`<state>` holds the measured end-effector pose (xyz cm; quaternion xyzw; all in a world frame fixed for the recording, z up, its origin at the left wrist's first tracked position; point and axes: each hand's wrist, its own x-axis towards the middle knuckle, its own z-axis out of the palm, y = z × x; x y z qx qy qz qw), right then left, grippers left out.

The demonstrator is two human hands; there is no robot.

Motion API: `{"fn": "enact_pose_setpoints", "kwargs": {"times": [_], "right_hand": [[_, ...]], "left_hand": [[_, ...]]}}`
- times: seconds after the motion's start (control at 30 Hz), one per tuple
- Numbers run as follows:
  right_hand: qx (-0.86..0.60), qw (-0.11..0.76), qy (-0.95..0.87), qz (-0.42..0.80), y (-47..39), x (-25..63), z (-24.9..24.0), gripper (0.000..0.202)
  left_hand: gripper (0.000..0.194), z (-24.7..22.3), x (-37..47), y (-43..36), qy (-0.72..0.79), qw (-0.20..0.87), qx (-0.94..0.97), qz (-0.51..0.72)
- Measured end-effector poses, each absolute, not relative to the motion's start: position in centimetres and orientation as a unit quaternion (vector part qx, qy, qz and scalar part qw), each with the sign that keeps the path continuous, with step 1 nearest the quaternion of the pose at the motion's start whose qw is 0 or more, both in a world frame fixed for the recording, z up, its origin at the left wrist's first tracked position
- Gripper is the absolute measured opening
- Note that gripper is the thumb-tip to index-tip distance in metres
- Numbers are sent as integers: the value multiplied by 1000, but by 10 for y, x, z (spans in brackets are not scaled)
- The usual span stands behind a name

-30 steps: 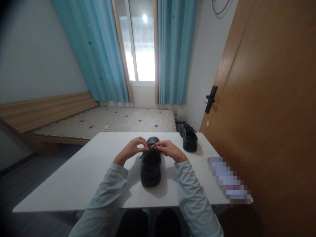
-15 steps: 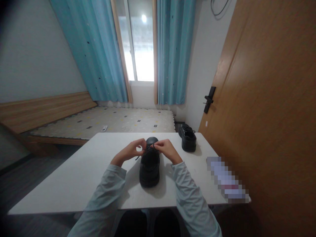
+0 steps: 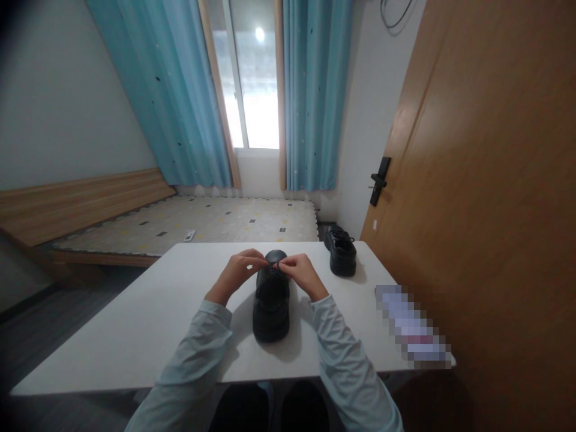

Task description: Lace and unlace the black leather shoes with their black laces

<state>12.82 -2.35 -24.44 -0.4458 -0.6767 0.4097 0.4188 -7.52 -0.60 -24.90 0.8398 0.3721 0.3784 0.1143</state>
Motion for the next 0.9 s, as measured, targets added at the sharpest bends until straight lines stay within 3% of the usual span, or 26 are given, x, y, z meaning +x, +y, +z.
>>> {"fn": "enact_pose_setpoints", "kwargs": {"times": [0.17, 0.43, 0.9], "right_hand": [[-439, 432, -703, 355, -21, 125, -249, 26], [-457, 436, -712, 307, -21, 126, -249, 26], [-487, 395, -748, 216, -28, 124, -247, 20]], "left_hand": [[18, -253, -68, -7, 379, 71, 840, 381], [4, -255, -60, -8, 370, 74, 805, 459], [29, -256, -51, -8, 430, 411, 673, 440]]}}
